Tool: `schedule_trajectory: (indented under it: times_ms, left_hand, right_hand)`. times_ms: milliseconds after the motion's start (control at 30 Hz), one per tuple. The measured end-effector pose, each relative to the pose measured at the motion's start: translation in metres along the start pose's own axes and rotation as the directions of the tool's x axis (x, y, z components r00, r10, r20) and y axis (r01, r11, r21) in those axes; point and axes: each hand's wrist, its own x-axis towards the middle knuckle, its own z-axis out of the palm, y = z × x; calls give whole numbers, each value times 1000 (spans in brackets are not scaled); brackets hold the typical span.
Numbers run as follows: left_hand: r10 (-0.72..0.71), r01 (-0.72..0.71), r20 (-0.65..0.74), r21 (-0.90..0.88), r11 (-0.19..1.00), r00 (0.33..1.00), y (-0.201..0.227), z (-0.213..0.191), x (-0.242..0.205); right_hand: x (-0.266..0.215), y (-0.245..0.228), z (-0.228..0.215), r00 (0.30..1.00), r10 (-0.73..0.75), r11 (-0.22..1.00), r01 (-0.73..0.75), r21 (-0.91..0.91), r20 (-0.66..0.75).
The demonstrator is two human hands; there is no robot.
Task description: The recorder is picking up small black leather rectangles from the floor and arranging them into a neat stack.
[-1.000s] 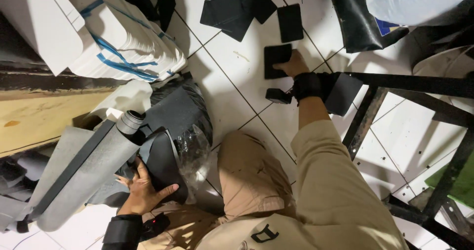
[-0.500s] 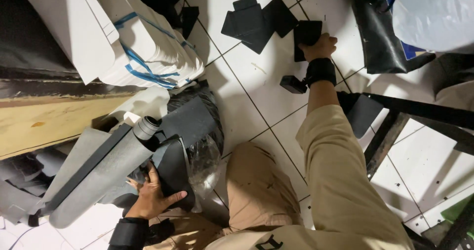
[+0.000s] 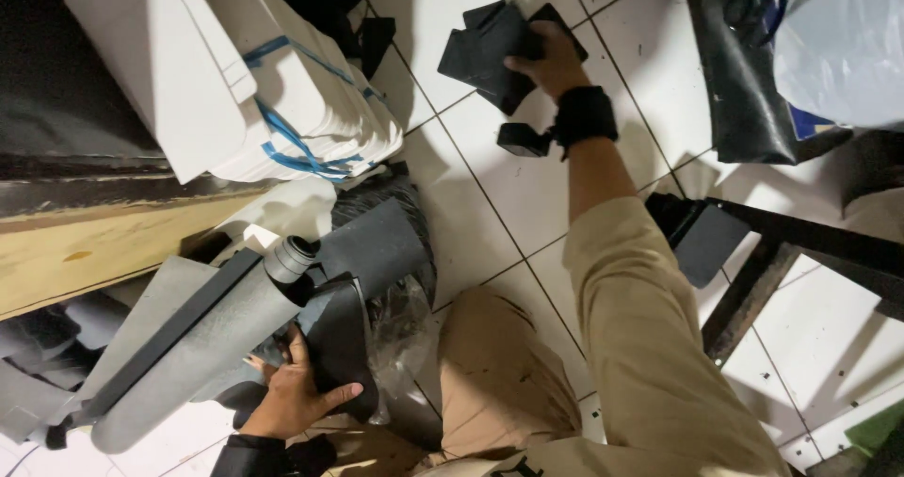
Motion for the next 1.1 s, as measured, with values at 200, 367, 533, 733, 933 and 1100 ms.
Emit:
schedule_trajectory:
  times_ms: [200, 367, 533, 733, 933, 1100]
  left_hand:
    - [23, -23, 14, -35, 999, 1000, 7, -11, -1]
    - [48, -39, 67, -124, 991, 997, 5, -9, 0]
    - [-66, 95, 229, -119, 988, 971, 14, -20, 1]
    - [42, -41, 12, -64, 997, 999, 0, 1, 5]
    - [-30, 32, 69, -25, 999, 997, 2, 0, 5]
    - [3, -2, 11, -42, 999, 1000, 4, -5, 7]
  right_hand:
    - [26, -29, 68, 997, 75, 862, -74, -501, -18]
    - [10, -67, 72, 982, 186, 732, -161, -662, -33]
    - [-2, -56, 88, 955, 293, 682, -172, -711, 49]
    - [-13, -28, 78, 985, -1, 974, 40, -221, 173]
    - [7, -21, 4, 997, 26, 966, -8, -259, 68]
    - [-16, -45, -22, 993, 118, 821, -97, -562, 0]
